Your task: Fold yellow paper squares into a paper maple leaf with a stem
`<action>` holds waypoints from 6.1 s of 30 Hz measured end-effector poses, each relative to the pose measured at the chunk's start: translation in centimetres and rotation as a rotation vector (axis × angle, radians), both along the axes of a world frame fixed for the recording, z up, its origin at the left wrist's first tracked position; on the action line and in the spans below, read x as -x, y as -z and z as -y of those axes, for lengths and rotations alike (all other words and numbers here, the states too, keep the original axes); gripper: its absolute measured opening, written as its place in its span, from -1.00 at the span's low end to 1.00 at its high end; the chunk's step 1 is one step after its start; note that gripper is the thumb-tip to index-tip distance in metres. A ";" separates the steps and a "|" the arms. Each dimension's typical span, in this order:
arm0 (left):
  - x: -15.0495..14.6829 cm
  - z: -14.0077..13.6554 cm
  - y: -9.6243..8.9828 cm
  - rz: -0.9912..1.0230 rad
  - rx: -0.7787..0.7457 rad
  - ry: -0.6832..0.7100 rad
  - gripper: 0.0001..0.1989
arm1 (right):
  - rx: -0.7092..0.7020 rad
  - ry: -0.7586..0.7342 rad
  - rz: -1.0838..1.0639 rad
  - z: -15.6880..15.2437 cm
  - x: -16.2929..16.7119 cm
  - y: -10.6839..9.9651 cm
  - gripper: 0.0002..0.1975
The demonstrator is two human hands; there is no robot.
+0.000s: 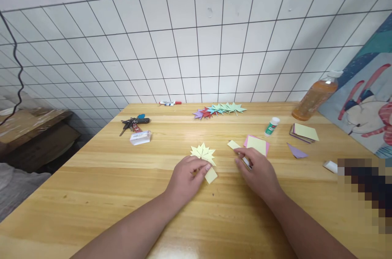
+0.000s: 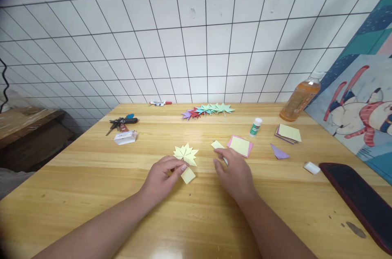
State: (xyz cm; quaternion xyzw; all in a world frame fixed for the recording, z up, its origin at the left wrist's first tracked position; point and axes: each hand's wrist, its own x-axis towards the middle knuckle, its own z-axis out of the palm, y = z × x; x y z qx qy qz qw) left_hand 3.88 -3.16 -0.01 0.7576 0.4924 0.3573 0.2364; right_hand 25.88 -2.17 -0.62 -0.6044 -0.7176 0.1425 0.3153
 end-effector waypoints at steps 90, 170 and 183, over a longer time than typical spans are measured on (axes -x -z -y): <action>-0.8 0.1 2.0 0.241 0.491 0.246 -0.71 | 0.619 -0.115 -0.665 1.8 3.1 0.6 -0.83; -0.8 1.5 0.2 -0.106 0.159 0.207 -0.89 | 0.341 -0.273 -0.098 3.0 2.6 -0.5 -0.84; -0.8 1.9 -0.1 -0.252 0.065 0.261 -0.89 | 0.359 -0.274 -0.128 2.7 2.5 0.0 -0.87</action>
